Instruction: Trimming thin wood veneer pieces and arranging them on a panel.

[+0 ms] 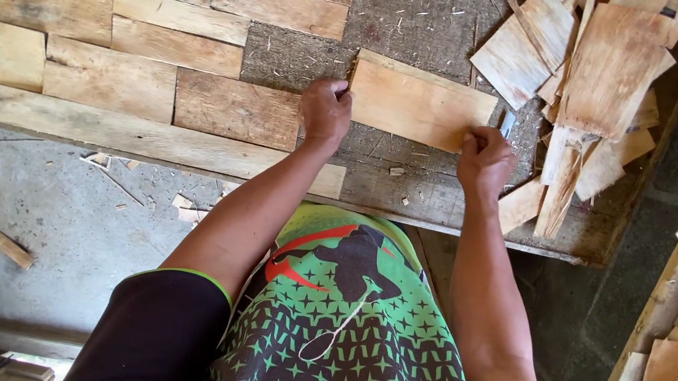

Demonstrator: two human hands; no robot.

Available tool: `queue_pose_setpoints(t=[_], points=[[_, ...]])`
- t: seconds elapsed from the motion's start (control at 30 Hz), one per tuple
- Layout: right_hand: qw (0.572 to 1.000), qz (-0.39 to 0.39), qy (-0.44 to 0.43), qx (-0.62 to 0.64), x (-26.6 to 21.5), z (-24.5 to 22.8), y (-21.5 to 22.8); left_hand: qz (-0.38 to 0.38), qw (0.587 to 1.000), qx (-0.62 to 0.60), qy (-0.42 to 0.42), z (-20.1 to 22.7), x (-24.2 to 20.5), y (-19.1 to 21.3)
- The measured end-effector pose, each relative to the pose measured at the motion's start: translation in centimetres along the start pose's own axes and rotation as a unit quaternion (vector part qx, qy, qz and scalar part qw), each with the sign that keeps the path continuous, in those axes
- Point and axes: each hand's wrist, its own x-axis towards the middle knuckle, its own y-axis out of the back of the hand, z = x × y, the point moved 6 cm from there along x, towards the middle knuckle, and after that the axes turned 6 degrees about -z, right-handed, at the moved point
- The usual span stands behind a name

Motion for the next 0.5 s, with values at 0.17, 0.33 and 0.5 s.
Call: queue_pose_setpoints(t=[0.17, 0.33, 0.5], points=[[0.991, 0.023, -0.079, 0.105, 0.2, 0.6, -1.5, -0.036, 0.998, 0.002, 0.051, -0.1, 0.7, -0.5], [0.976, 0.021, -0.142, 0.165, 0.3, 1.1, -2.2, -0.024, 0.999, -0.01, 0.026, -0.6, 1.8, -0.5], [0.979, 0.047, -0.127, 0.154, 0.4, 2.5, -3.0, -0.074, 0.994, 0.006, 0.085, 0.6, 1.9, 0.1]])
